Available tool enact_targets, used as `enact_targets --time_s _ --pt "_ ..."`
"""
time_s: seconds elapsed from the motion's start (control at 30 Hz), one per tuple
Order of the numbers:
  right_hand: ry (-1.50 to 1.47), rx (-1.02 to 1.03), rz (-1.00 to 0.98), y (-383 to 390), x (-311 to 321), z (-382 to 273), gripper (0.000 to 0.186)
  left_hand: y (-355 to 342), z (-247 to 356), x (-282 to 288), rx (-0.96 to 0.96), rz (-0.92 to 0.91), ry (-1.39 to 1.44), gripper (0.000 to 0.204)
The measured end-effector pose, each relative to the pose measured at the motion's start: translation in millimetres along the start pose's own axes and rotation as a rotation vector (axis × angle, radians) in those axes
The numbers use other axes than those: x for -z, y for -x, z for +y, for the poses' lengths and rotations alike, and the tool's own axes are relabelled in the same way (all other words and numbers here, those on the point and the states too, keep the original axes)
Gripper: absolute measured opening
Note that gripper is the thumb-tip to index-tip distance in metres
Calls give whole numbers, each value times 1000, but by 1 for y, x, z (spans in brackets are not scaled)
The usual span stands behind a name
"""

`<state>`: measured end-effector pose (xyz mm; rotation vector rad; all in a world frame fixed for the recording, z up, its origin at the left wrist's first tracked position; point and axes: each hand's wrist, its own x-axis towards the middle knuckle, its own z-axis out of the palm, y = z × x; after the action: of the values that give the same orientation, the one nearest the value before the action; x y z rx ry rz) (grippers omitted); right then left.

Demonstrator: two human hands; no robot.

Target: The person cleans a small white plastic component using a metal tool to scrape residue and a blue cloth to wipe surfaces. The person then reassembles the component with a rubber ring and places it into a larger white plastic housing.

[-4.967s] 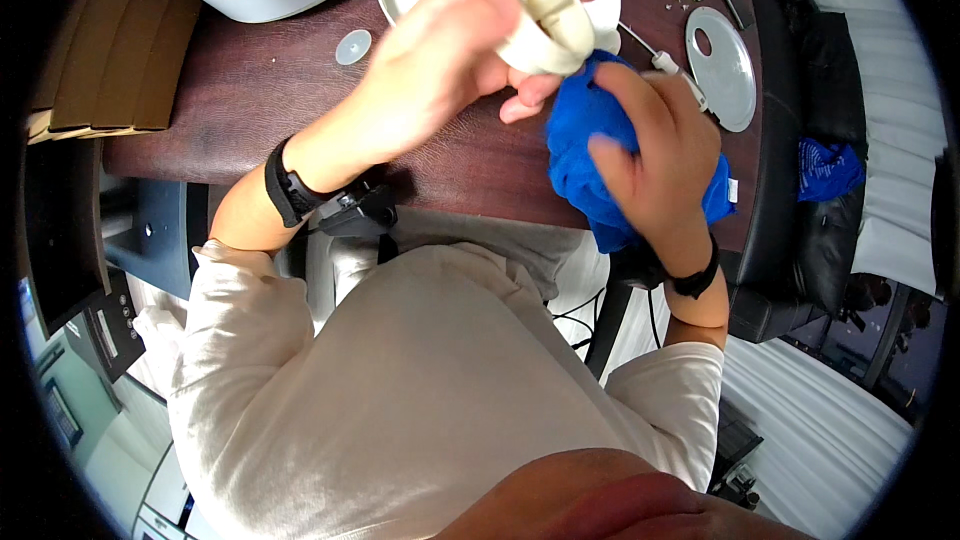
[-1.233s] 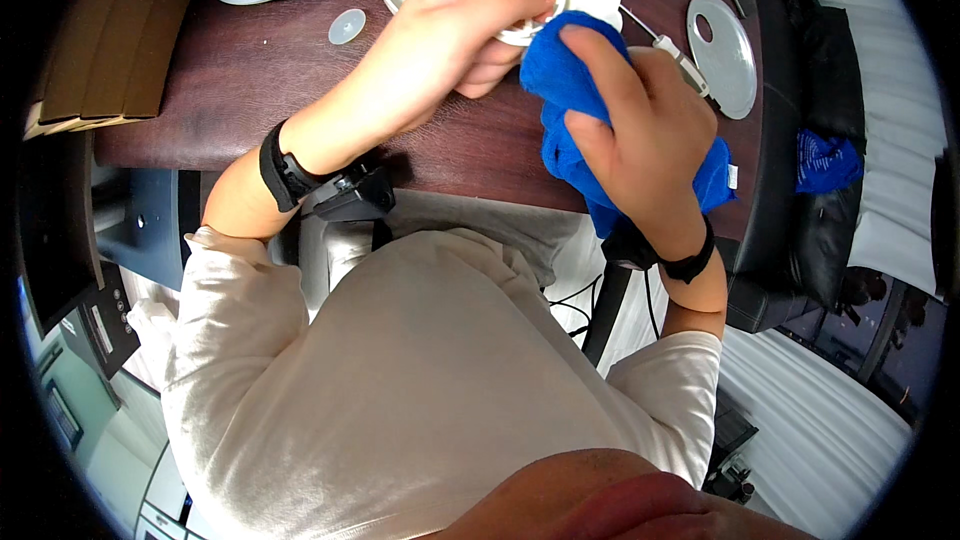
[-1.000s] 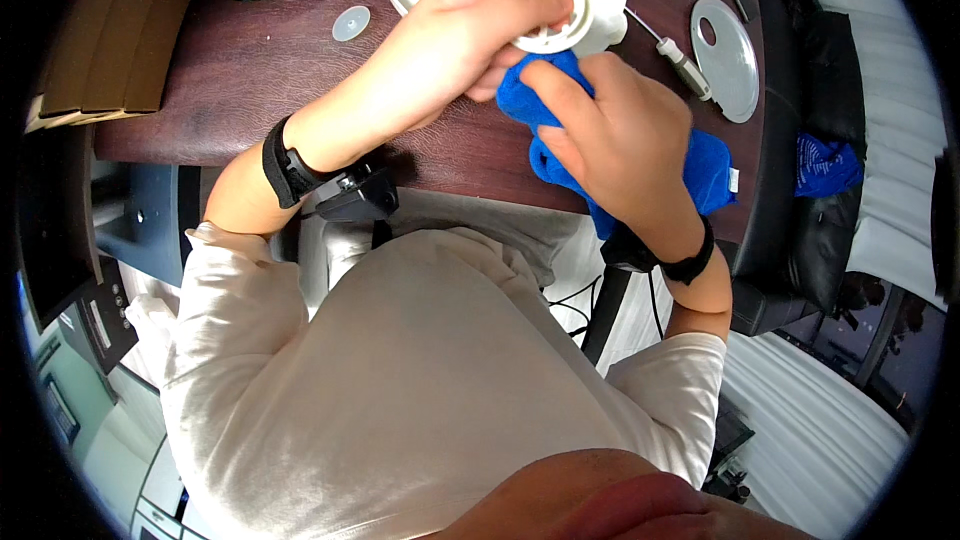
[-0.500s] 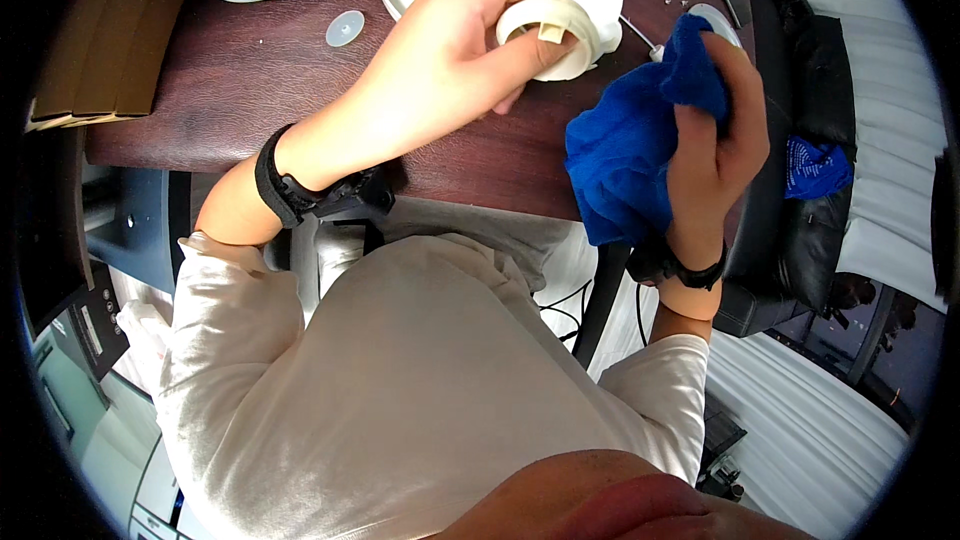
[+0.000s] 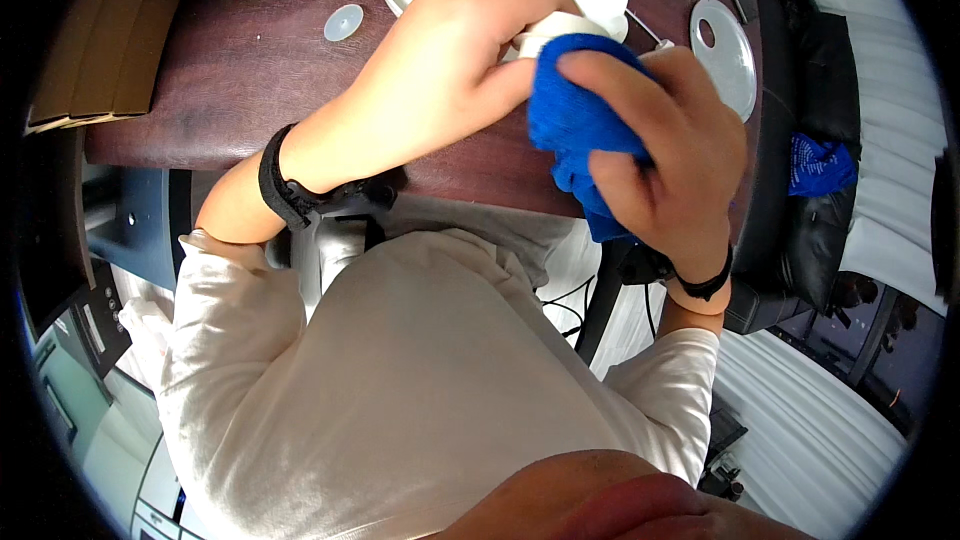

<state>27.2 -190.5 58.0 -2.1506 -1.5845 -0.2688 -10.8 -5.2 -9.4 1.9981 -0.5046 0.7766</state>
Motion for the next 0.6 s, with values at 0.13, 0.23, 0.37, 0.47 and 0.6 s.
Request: enact_targets --time_s 0.13,0.23,0.37,0.47,0.6 --pt "17 -62 -13 1 -5 -2 38 5 7 7 173 -148 -52 22" --pt "21 -69 31 5 -1 3 38 6 9 6 176 -130 -144 20" --pt "26 -178 114 21 -5 24 35 -2 13 11 160 36 15 12" --pt "-32 -222 194 26 -5 24 32 4 14 5 195 50 35 11" --pt "-81 -186 236 23 0 18 33 6 16 3 503 -105 331 18"
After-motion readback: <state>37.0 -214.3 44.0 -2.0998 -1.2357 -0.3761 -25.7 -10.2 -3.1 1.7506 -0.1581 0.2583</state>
